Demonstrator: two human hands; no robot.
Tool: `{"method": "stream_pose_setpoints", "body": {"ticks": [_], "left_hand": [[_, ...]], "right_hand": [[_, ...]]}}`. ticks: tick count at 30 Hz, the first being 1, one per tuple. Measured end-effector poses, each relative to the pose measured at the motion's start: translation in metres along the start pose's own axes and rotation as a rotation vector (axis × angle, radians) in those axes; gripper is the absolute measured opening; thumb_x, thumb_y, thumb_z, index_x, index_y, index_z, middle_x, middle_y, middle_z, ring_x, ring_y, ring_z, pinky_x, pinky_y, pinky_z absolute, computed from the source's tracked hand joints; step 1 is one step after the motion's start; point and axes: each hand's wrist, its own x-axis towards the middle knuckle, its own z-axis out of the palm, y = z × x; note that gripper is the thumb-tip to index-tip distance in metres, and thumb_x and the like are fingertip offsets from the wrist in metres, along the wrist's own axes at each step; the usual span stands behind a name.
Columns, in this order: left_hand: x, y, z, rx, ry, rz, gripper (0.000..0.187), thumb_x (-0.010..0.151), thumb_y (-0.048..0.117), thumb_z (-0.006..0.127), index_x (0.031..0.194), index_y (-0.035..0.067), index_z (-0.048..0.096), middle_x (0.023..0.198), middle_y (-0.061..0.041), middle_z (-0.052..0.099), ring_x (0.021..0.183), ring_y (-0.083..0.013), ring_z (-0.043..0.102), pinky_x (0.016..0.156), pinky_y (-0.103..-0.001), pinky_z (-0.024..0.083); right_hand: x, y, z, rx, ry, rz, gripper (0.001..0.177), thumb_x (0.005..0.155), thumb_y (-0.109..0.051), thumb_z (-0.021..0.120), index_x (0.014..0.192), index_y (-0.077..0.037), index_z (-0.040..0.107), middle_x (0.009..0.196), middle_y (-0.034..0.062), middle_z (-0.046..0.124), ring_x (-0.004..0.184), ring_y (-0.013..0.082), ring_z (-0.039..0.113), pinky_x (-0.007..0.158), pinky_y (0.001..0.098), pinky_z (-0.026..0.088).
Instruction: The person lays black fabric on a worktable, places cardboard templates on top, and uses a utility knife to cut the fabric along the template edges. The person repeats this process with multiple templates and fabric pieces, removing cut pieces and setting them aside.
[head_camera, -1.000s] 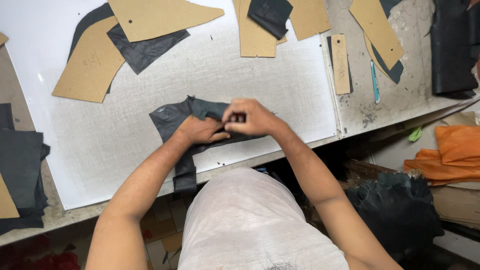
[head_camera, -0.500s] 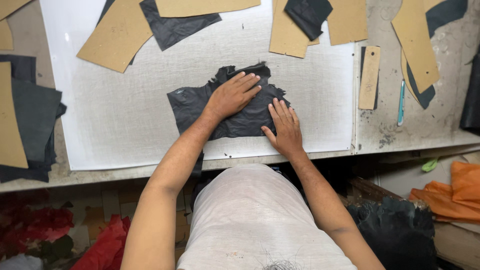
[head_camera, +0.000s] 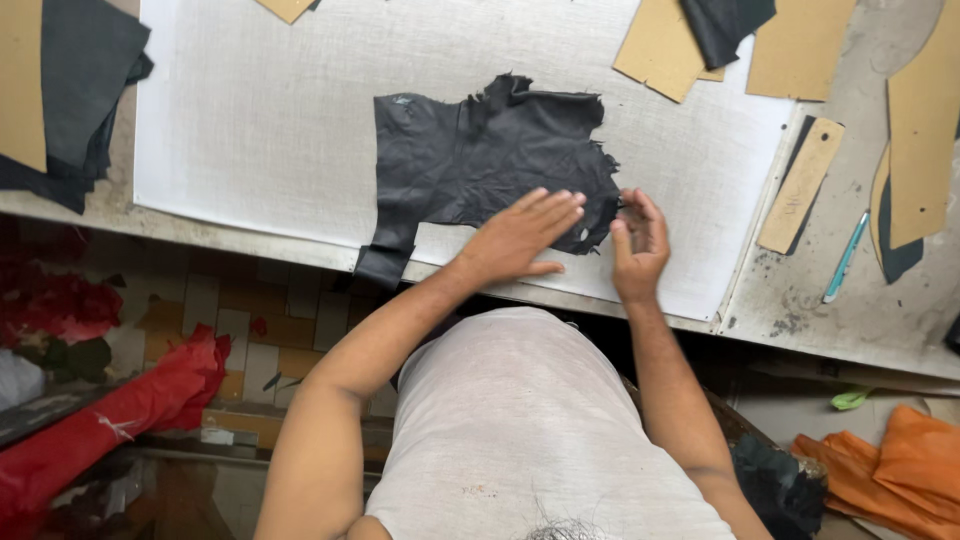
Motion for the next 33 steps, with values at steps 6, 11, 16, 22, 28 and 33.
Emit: {"method": "stream_pose_setpoints", "body": {"ticks": [6,11,16,22,28,33], "left_hand": [[-0.107,-0.077,-0.041,0.100,0.072,-0.633,0.080,0.109,0.052,0.049,0.166,0.006,0.019,0.174,-0.013,0.015,0.160,-0.0271,0.014,0.130,-0.050,0.012],[-0.128,-0.096,-0.023,0.188,0.290,-0.631,0.078,0.105,0.049,0.063,0.162,0.006,0.032,0.169,-0.014,0.028,0.156,-0.0298,0.026,0.128,-0.052,0.019],[-0.167,-0.074,0.003,0.038,0.687,-0.727,0.053,0.104,0.013,0.080,0.150,0.017,0.054,0.148,-0.004,0.058,0.143,-0.0261,0.053,0.125,-0.045,0.043],[-0.220,0.011,0.061,-0.610,1.154,-1.181,0.041,0.098,0.013,0.077,0.125,0.003,0.047,0.112,-0.004,0.050,0.098,-0.0120,0.052,0.084,-0.029,0.051],[-0.235,0.029,0.078,-1.198,1.071,-1.262,0.025,0.097,0.016,0.080,0.111,-0.002,0.071,0.101,-0.011,0.066,0.082,-0.0111,0.059,0.072,-0.024,0.051],[-0.246,0.028,0.050,-0.856,1.151,-1.012,0.013,0.098,0.012,0.076,0.102,0.001,0.072,0.103,-0.001,0.071,0.088,-0.0052,0.063,0.079,-0.022,0.053]], "right_hand": [[0.040,0.030,-0.148,-0.889,0.138,-0.070,0.035,0.101,-0.003,0.066,0.136,-0.003,0.069,0.146,0.0181,0.059,0.140,0.0354,0.048,0.122,0.0539,0.032],[0.036,0.070,-0.223,-1.053,0.157,0.070,0.036,0.102,-0.008,0.064,0.137,0.003,0.065,0.149,0.0264,0.051,0.139,0.0438,0.040,0.112,0.0616,0.027],[0.034,0.090,-0.250,-0.963,0.205,-0.053,0.031,0.100,-0.003,0.066,0.131,0.004,0.067,0.147,0.0237,0.056,0.137,0.0416,0.047,0.116,0.0531,0.037],[0.048,0.109,-0.281,-0.954,0.115,-0.143,0.020,0.089,0.005,0.066,0.107,0.001,0.077,0.120,0.0172,0.069,0.122,0.0337,0.063,0.106,0.0432,0.052],[0.060,0.112,-0.290,-1.029,0.089,-0.238,0.016,0.091,0.006,0.069,0.106,0.000,0.073,0.112,0.0141,0.064,0.098,0.0254,0.064,0.086,0.0374,0.052],[0.069,0.103,-0.283,-1.071,0.055,-0.235,0.018,0.090,0.005,0.068,0.107,0.000,0.071,0.112,0.0111,0.065,0.101,0.0257,0.063,0.093,0.0410,0.052]]}}
